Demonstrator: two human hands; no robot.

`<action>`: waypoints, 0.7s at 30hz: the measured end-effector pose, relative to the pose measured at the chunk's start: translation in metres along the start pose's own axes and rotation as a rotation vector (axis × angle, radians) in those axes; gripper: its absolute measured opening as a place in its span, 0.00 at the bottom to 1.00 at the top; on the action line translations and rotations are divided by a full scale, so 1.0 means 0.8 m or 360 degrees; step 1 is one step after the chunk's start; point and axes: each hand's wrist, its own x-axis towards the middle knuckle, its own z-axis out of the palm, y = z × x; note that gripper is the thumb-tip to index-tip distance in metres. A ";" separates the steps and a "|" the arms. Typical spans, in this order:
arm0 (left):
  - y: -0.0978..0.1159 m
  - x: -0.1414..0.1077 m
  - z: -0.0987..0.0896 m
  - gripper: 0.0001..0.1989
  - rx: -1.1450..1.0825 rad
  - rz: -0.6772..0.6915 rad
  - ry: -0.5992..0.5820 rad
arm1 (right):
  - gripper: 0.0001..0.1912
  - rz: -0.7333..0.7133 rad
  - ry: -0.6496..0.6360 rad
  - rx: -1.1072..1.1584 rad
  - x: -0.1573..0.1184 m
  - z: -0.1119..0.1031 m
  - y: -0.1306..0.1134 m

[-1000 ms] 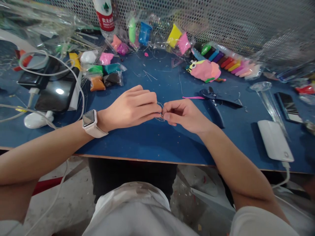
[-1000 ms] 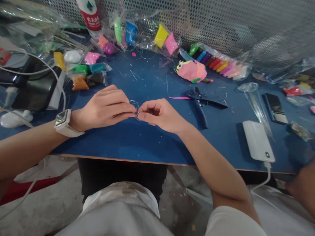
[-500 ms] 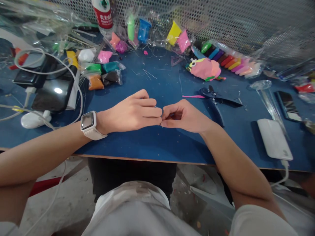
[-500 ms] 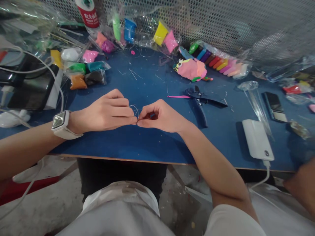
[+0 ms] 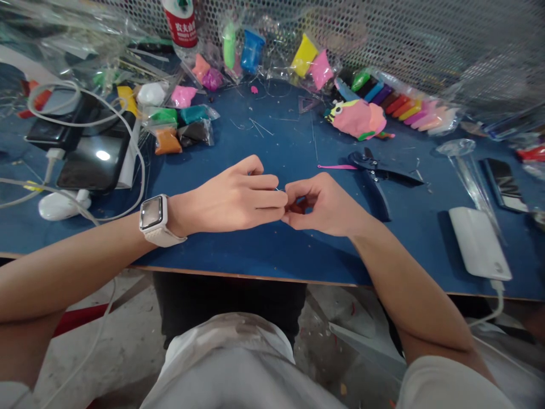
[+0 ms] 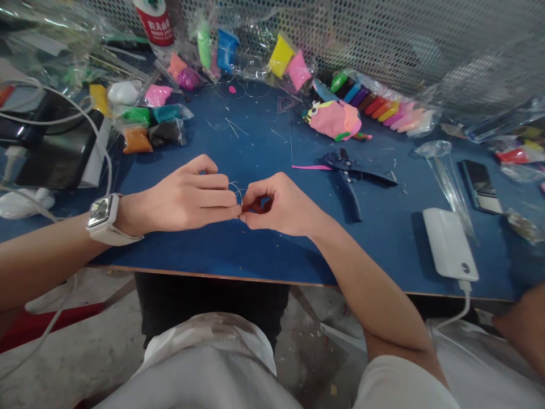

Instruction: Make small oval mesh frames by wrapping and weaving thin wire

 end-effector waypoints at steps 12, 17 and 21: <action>-0.014 -0.013 0.013 0.15 0.0092 -0.0108 0.0210 | 0.06 -0.0267 0.0175 -0.0086 0.000 -0.008 0.009; 0.001 -0.009 0.014 0.10 -0.0234 -0.0647 0.0614 | 0.13 -0.0459 0.0841 -0.0225 0.003 0.018 0.011; 0.022 0.001 0.018 0.07 -0.0814 -0.0977 0.0611 | 0.09 -0.0740 0.1175 -0.0597 0.005 0.037 0.017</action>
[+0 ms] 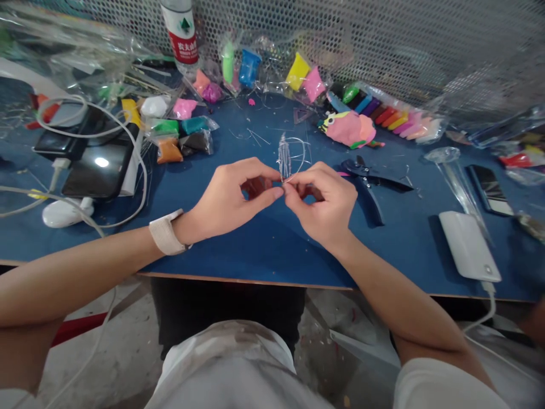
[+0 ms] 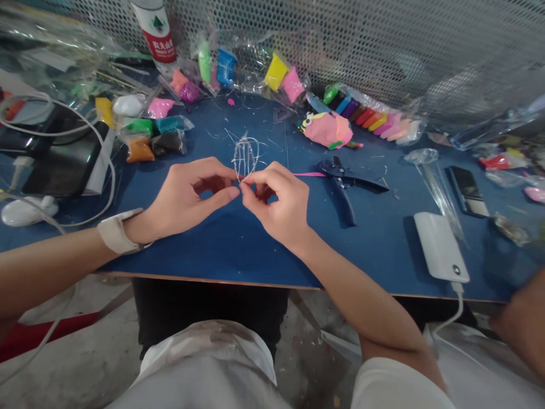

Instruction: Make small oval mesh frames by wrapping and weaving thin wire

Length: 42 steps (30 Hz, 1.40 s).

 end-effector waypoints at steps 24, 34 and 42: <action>-0.018 0.007 0.011 0.06 -0.0199 -0.0343 0.0039 | 0.05 -0.0583 -0.0197 -0.0872 0.000 -0.003 0.013; -0.021 0.010 0.019 0.07 -0.0884 -0.0736 -0.0023 | 0.08 -0.0699 -0.0220 -0.0483 0.000 0.002 0.025; -0.020 0.012 0.022 0.03 -0.1241 -0.0848 -0.0019 | 0.09 -0.0700 -0.0168 -0.0258 0.005 -0.001 0.030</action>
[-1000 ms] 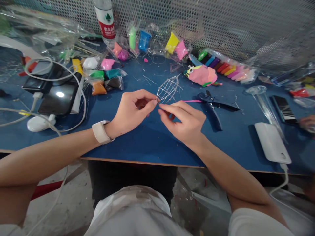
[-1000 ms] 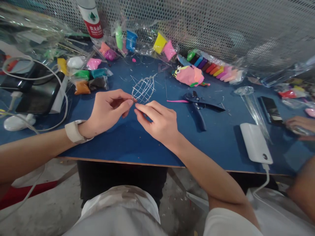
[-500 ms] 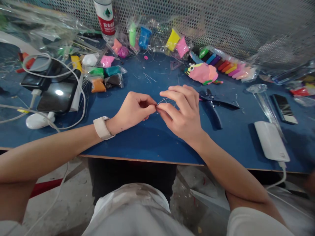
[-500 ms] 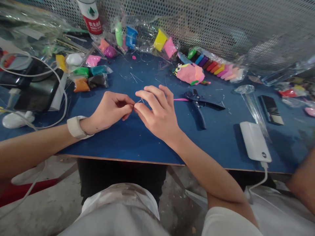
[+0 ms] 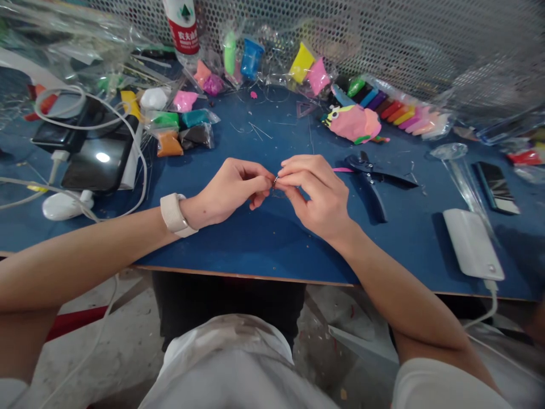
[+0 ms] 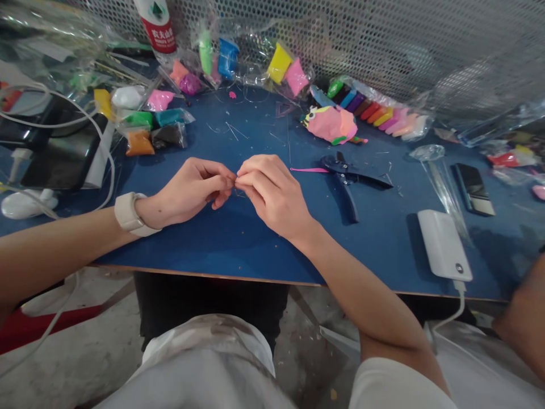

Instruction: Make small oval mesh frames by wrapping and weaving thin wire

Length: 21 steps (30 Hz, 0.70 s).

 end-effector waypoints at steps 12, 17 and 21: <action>0.013 -0.004 0.005 0.03 -0.0166 -0.0158 -0.0151 | 0.09 -0.0256 0.0238 0.0130 0.001 0.004 0.014; 0.014 -0.005 0.007 0.03 -0.0262 -0.0154 -0.0212 | 0.09 -0.0281 0.0269 0.0183 0.004 0.001 0.011; 0.015 -0.007 0.008 0.03 -0.0280 -0.0150 -0.0237 | 0.10 -0.0248 0.0297 0.0229 0.005 0.002 0.009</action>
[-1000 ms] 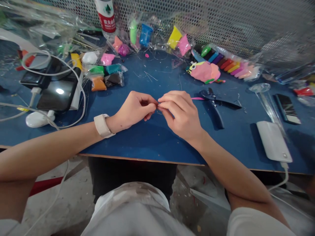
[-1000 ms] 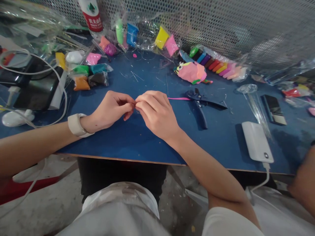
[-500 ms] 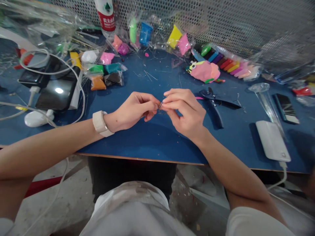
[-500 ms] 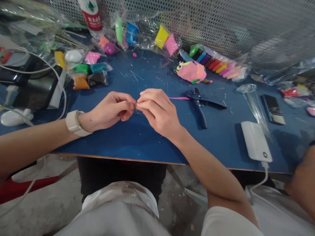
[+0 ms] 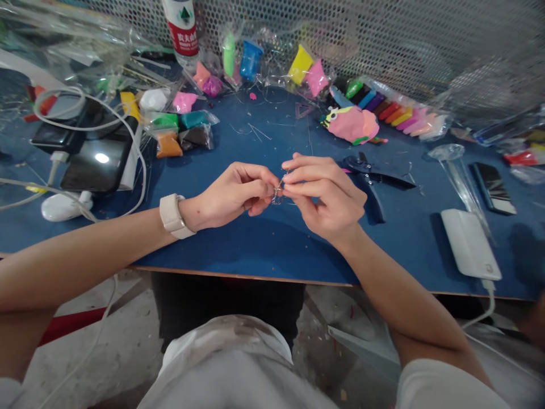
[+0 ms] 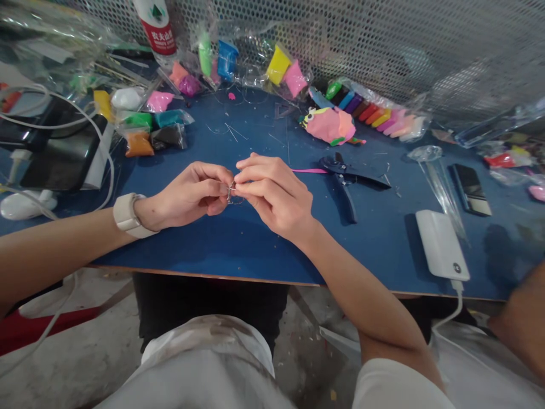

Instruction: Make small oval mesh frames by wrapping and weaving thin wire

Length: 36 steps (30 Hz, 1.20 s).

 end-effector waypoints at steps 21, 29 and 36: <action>-0.004 -0.001 -0.015 0.09 0.0294 0.0201 -0.0077 | 0.11 -0.0018 -0.0029 -0.0038 -0.004 -0.002 0.002; -0.004 -0.003 -0.003 0.18 0.0065 0.0095 -0.0061 | 0.08 0.0037 0.0032 -0.0043 -0.006 0.002 0.003; -0.003 -0.007 0.002 0.13 0.0011 -0.0007 0.0008 | 0.11 0.0117 0.0084 0.0032 -0.006 0.008 -0.002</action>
